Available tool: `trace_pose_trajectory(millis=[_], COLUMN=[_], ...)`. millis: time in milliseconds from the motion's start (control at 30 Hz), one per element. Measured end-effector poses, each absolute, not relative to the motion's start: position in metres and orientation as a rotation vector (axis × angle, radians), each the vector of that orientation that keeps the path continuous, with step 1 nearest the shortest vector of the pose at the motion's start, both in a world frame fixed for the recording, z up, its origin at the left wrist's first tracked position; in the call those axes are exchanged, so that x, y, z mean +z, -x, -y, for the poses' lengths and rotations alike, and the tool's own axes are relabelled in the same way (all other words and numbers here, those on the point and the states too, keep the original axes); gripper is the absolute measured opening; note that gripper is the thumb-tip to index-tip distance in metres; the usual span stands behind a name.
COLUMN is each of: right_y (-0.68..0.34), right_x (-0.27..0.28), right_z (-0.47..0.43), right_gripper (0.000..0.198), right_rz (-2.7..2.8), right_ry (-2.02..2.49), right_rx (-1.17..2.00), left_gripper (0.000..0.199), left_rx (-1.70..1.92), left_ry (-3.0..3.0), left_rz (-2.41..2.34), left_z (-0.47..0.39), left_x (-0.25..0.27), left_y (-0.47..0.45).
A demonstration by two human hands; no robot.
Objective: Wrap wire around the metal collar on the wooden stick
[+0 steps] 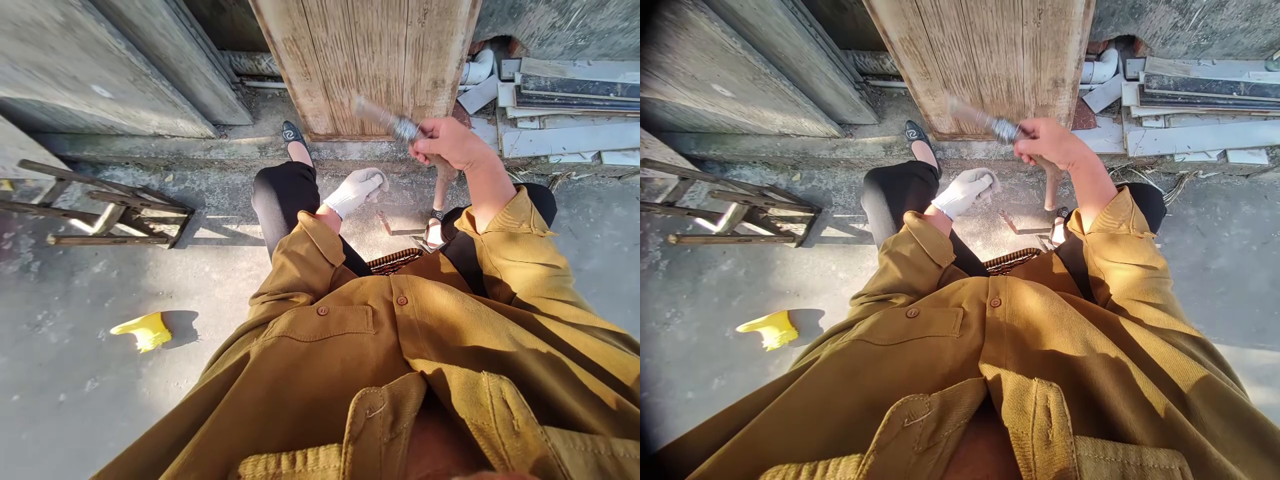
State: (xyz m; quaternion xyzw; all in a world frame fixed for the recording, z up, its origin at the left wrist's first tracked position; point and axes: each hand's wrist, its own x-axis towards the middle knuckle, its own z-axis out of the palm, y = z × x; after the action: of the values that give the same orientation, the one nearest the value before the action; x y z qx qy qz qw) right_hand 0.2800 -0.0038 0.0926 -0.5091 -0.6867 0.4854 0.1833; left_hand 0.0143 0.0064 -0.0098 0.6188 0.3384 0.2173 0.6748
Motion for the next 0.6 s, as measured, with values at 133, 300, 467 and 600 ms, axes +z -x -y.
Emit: trace_pose_trajectory(millis=[133,300,467,600], right_y=[-0.295,-0.292,-0.281,-0.269], right_x=[0.082,0.061,0.058,0.058], right_z=[-0.007,-0.015,-0.012,-0.004], right_gripper=[0.053,0.025,0.013,0.008], right_rz=[1.759,1.985,2.327,2.758], right_ry=[1.697,2.123,2.153,1.913], right_rx=[1.168,0.793,0.888,1.383], left_gripper=[0.025,0.026,0.028,0.02], left_rx=[0.421,0.343,0.502,0.522], left_ry=[-1.376,-1.375,-1.361,-1.395], left_rz=[-0.687,-0.621,-0.618,-0.677], left_z=[-0.002,-0.001,-0.009,-0.011], left_x=[-0.003,-0.003,-0.012,-0.015], left_y=[-0.015,-0.012,-0.004,-0.004])
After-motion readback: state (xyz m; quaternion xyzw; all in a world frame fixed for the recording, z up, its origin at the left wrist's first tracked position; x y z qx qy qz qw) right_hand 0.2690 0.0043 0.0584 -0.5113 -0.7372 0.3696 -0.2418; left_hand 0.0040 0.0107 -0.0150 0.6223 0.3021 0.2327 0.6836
